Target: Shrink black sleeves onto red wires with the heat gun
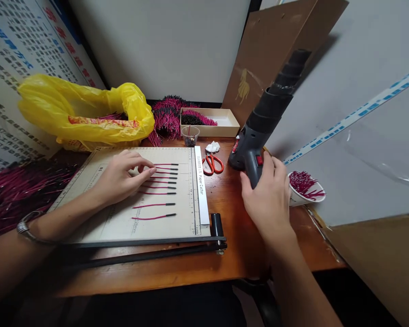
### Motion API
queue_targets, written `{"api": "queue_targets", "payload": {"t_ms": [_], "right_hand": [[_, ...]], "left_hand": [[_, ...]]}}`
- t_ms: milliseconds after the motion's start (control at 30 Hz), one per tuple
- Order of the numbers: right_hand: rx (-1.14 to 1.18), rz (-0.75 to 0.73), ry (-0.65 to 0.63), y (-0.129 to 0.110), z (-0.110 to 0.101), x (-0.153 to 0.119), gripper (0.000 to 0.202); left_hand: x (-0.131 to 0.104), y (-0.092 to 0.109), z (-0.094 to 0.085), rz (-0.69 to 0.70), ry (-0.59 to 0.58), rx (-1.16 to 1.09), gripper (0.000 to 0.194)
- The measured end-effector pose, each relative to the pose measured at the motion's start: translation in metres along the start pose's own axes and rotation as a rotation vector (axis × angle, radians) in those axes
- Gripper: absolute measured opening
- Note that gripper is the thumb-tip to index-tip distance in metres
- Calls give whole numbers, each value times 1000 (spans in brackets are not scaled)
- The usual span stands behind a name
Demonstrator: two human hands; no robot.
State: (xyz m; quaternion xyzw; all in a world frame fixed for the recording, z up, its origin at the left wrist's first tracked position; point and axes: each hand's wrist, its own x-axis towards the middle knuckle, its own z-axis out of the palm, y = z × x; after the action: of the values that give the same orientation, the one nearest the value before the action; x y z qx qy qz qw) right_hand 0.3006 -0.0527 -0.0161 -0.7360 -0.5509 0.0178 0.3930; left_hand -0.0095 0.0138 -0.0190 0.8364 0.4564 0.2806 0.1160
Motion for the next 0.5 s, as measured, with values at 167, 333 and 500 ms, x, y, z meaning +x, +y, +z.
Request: {"api": "queue_targets", "payload": {"t_ms": [167, 333, 500], "right_hand": [[984, 386, -130, -42, 20, 26, 73], [1531, 555, -234, -50, 36, 62, 73], [1682, 652, -153, -45, 39, 88, 64]], "left_hand": [[0, -9, -2, -30, 48, 40, 27], [0, -20, -11, 3, 131, 166, 27], [3, -24, -15, -72, 162, 144, 26]]}}
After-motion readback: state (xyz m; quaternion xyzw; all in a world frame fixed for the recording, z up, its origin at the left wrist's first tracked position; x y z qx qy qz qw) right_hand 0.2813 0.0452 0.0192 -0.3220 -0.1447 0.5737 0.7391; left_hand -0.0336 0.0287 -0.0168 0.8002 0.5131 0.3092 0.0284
